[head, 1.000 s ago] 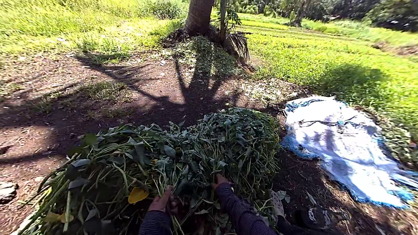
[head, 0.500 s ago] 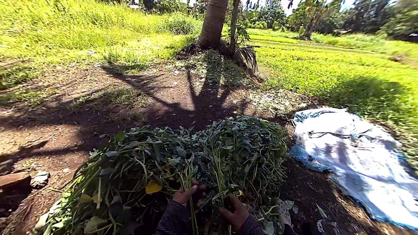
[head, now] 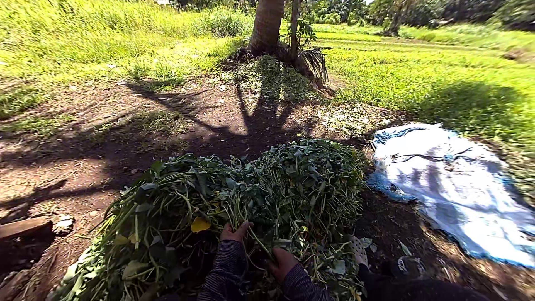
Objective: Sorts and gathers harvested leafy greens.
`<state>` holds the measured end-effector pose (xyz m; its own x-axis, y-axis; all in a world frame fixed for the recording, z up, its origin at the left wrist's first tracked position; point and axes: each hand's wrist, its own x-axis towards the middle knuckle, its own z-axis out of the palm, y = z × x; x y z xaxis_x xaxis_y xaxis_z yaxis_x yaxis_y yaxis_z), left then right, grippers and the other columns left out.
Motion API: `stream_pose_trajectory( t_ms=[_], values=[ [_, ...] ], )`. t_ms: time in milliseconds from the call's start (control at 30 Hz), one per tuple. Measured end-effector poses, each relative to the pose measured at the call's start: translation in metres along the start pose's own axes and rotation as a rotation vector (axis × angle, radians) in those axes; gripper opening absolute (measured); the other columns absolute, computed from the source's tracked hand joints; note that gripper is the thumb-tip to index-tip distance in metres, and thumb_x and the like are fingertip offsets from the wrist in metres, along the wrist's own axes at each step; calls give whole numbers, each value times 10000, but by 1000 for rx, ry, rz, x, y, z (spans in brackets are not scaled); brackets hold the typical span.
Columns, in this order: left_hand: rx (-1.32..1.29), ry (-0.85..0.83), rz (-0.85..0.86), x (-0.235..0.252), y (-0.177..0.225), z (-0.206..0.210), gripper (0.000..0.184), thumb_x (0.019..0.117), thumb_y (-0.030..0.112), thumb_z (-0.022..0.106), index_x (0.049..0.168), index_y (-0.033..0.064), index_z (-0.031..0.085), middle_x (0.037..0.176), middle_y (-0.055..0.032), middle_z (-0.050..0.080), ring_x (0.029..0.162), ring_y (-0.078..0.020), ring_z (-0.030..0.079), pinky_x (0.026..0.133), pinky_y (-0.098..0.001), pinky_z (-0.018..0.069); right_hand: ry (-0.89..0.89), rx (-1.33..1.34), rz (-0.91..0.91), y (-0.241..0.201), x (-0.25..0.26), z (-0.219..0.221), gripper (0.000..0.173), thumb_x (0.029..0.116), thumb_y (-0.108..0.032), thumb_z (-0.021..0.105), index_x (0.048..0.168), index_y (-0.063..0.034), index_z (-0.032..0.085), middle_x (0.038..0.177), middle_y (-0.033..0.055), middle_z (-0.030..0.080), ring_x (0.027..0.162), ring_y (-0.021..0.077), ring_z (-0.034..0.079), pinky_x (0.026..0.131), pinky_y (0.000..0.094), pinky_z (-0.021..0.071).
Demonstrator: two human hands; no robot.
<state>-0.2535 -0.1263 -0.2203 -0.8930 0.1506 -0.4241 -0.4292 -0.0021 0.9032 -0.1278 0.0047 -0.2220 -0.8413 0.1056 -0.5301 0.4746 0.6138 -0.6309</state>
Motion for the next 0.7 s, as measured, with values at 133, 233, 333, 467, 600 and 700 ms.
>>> stream_pose_trajectory(
  t_ms=[133,233,333,467,600,700],
  values=[
    [-312,278,53,-3,19,3,376,1073,98,530,1402,-33,404,933,-192,671,678,-275,726,554,-419,627,-86,-88,42,13,2,1,496,1065,-407,524,1298,22,614,1225,256,678,1187,403,648,1050,595,466],
    [-414,432,166,16,39,-27,433,1100,145,482,1480,18,317,996,-172,619,696,-243,709,582,-405,623,-19,-112,34,71,10,36,493,1058,-412,525,1234,23,677,1165,258,710,1154,422,670,1037,635,470],
    [-414,479,187,21,42,-41,446,1098,166,493,1482,26,317,1011,-164,638,688,-224,716,589,-389,631,-118,-182,3,103,9,36,516,1059,-441,509,1225,20,669,1164,261,706,1159,430,664,1032,650,464],
    [-400,452,129,13,55,-49,424,1100,169,483,1466,27,322,1003,-153,629,695,-208,707,593,-367,617,-448,-233,-130,83,-12,-5,703,895,-466,779,1478,-148,549,1314,225,661,1216,421,635,1059,665,450],
    [-280,347,54,8,64,-50,381,1090,174,510,1416,25,383,964,-128,651,652,-167,675,566,-327,584,-153,8,-100,45,-21,-79,460,983,-310,687,1379,-80,637,1218,187,714,1091,327,708,1011,544,532],
    [-254,222,-34,14,54,-40,383,1048,93,571,1387,5,414,923,-133,630,642,-174,648,553,-315,564,135,430,44,30,23,-75,319,1075,-119,482,1338,38,570,1276,208,653,1104,290,697,967,447,570]
  ],
)
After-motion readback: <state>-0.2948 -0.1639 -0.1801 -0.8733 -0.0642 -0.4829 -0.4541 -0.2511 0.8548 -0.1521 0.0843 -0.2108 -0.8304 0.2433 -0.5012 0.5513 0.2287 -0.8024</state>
